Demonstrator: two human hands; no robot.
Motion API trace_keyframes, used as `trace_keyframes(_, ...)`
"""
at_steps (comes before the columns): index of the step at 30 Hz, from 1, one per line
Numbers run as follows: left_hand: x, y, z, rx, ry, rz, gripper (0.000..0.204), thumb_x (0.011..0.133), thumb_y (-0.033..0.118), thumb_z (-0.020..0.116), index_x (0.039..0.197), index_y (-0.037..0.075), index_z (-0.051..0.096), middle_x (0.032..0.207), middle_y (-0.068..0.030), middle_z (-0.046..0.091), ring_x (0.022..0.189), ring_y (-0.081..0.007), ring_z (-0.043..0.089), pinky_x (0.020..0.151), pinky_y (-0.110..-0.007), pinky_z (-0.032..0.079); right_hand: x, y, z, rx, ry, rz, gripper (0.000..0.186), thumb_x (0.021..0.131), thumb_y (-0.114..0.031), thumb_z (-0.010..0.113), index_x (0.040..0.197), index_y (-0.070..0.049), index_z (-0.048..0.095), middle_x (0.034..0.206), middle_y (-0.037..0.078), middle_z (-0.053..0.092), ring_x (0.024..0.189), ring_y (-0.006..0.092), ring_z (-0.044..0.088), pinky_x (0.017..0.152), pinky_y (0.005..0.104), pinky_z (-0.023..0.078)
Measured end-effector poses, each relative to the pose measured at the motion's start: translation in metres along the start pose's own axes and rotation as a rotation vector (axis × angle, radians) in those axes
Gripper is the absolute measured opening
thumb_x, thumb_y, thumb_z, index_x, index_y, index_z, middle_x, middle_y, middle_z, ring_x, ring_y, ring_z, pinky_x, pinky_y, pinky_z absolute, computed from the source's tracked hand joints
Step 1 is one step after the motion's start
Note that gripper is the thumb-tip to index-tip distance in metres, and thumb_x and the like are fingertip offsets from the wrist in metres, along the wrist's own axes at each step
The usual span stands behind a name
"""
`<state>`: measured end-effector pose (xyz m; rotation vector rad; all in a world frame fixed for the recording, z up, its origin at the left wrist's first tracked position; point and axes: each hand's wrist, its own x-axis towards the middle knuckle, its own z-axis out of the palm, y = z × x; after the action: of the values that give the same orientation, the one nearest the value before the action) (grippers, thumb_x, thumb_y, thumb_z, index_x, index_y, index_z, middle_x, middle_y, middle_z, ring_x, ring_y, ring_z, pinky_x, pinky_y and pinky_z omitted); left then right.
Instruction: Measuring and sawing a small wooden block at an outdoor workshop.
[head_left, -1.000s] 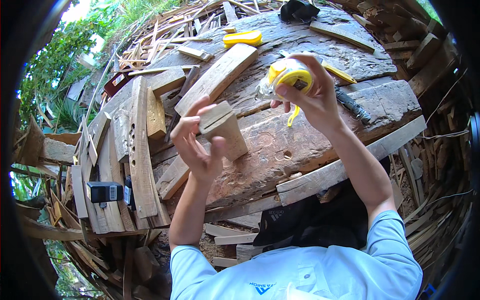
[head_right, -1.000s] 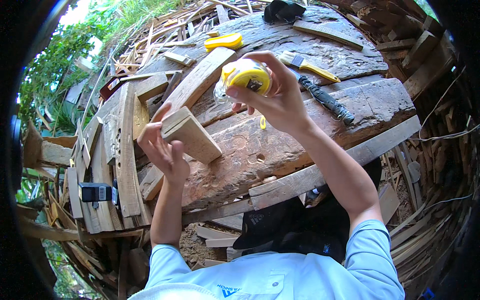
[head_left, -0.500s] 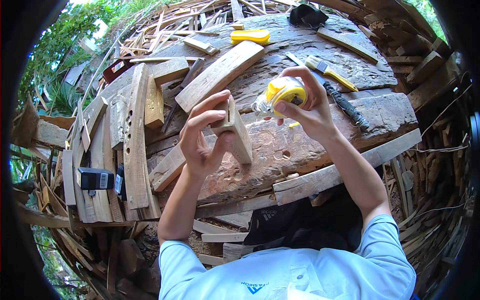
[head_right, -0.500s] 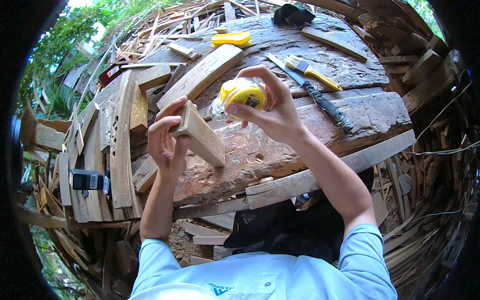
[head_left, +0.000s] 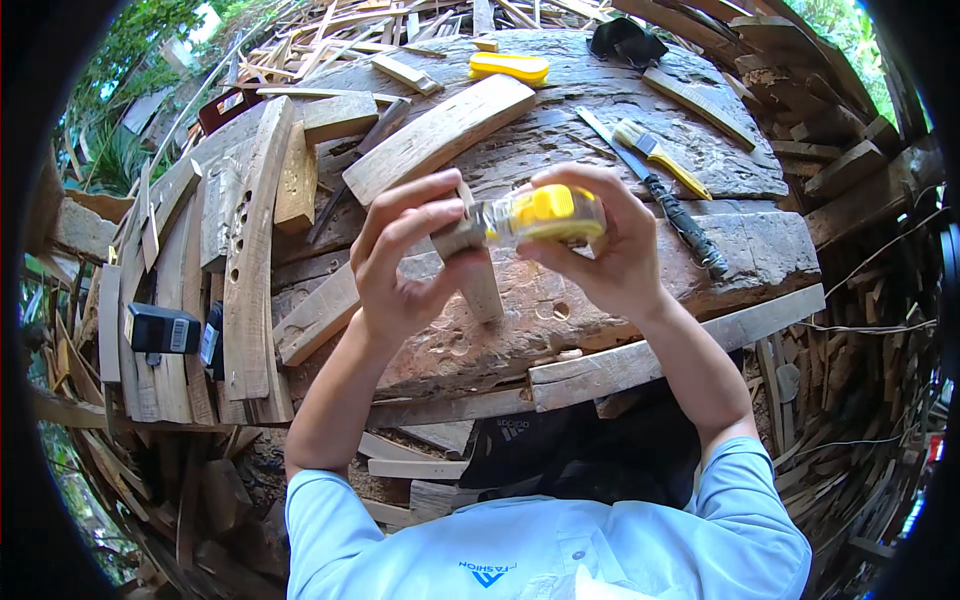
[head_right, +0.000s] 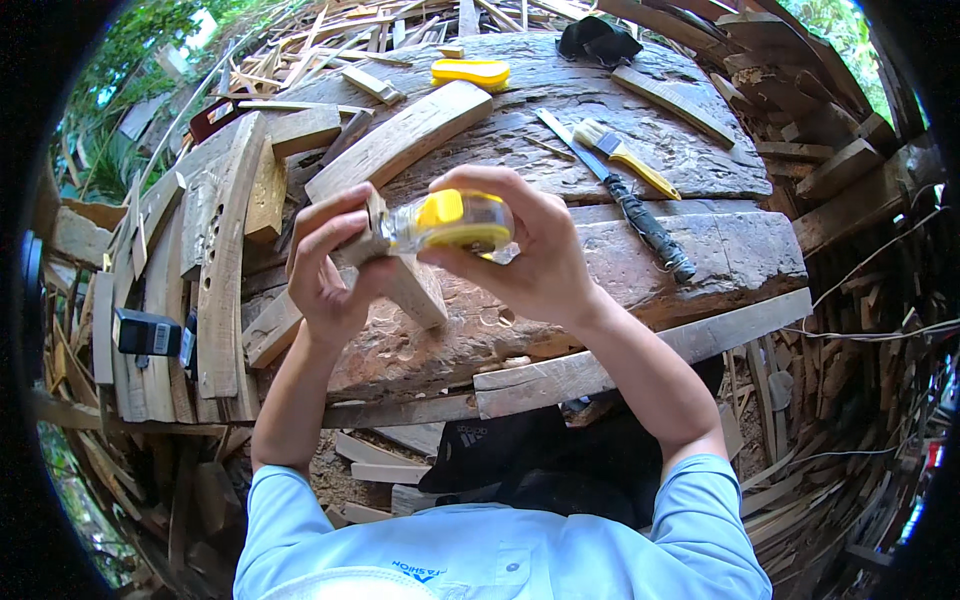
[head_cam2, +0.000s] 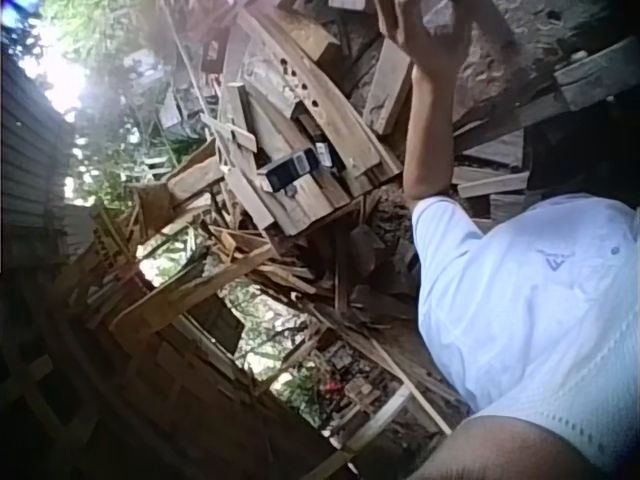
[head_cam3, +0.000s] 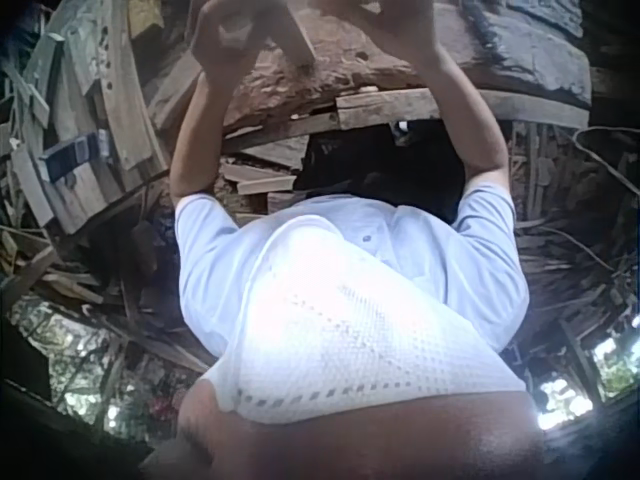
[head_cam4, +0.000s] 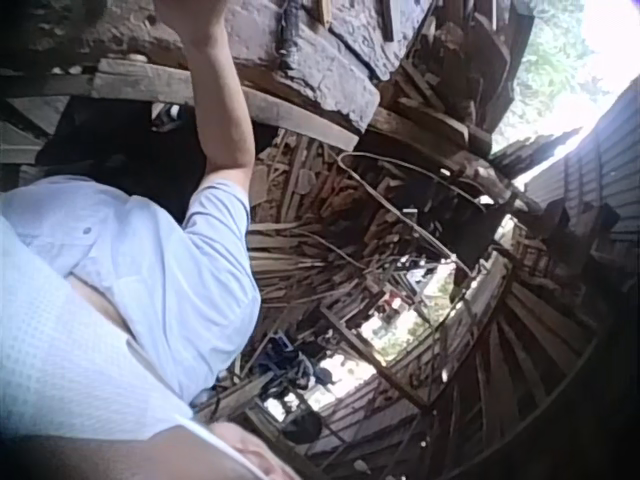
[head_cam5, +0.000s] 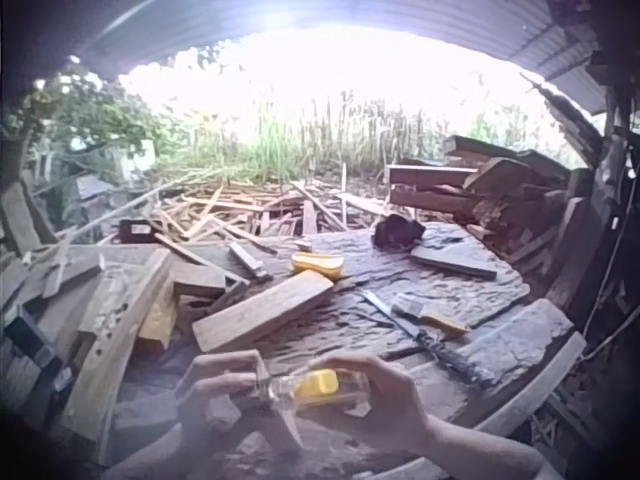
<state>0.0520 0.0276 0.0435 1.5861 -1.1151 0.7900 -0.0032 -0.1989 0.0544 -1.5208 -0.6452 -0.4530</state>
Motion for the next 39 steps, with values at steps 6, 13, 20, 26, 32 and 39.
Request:
trace_keyframes(6, -0.009, -0.014, -0.005, 0.129, 0.06, -0.247, 0.045, 0.095, 0.006, 0.067, 0.14, 0.008, 0.064, 0.129, -0.0151, 0.063, 0.111, -0.0218, 0.065, 0.079, -0.031, 0.056, -0.001, 0.011, 0.005, -0.335, -0.164, 0.033, 0.051, 0.089, -0.011, 0.084, 0.133, -0.002, 0.06, 0.109, 0.01, 0.073, 0.095, 0.0125, 0.071, 0.077, 0.0253, 0.061)
trace_keyframes(13, 0.002, -0.024, -0.006, -0.024, -0.036, -0.19, 0.043, 0.098, 0.006, 0.061, 0.141, 0.01, 0.061, 0.136, -0.0131, 0.057, 0.108, -0.018, 0.066, 0.069, -0.024, 0.06, -0.005, 0.032, -0.003, -0.225, -0.163, 0.267, 0.053, 0.091, -0.015, 0.082, 0.136, -0.003, 0.057, 0.108, 0.013, 0.072, 0.087, 0.016, 0.074, 0.07, 0.0289, 0.067)
trace_keyframes(20, 0.002, -0.024, -0.008, 0.097, 0.062, -0.596, 0.038, 0.101, 0.026, 0.069, 0.137, 0.015, 0.062, 0.131, -0.0075, 0.062, 0.107, -0.0155, 0.066, 0.08, -0.027, 0.059, 0.007, 0.03, -0.012, 0.056, 0.05, 0.487, 0.05, 0.093, -0.029, 0.08, 0.126, 0.003, 0.06, 0.106, 0.02, 0.07, 0.089, 0.0255, 0.076, 0.065, 0.0331, 0.069)
trace_keyframes(26, -0.009, -0.06, -0.038, -0.9, 0.481, -0.996, 0.034, 0.113, 0.025, 0.045, 0.144, 0.011, 0.051, 0.134, -0.0097, 0.062, 0.117, -0.0199, 0.067, 0.097, -0.039, 0.061, 0.016, 0.029, -0.029, 0.219, 0.325, 0.463, 0.049, 0.096, -0.032, 0.076, 0.124, 0.004, 0.057, 0.107, 0.017, 0.069, 0.09, 0.0248, 0.076, 0.063, 0.0345, 0.067)
trace_keyframes(32, -0.013, -0.065, -0.036, -1.068, 0.469, -1.022, 0.033, 0.114, 0.027, 0.041, 0.14, 0.011, 0.053, 0.127, -0.0056, 0.065, 0.118, -0.019, 0.067, 0.098, -0.037, 0.062, 0.012, 0.021, -0.028, 0.165, 0.278, 0.508, 0.052, 0.097, -0.032, 0.076, 0.128, 0.004, 0.055, 0.108, 0.016, 0.07, 0.092, 0.0223, 0.076, 0.063, 0.034, 0.067)
trace_keyframes(39, -0.015, -0.063, -0.035, -1.098, 0.465, -1.061, 0.033, 0.114, 0.03, 0.041, 0.139, 0.013, 0.053, 0.129, -0.0076, 0.065, 0.119, -0.0211, 0.069, 0.093, -0.04, 0.065, 0.011, 0.027, -0.024, 0.165, 0.252, 0.514, 0.053, 0.096, -0.033, 0.076, 0.128, 0.004, 0.056, 0.109, 0.017, 0.07, 0.093, 0.0221, 0.075, 0.062, 0.0329, 0.066)
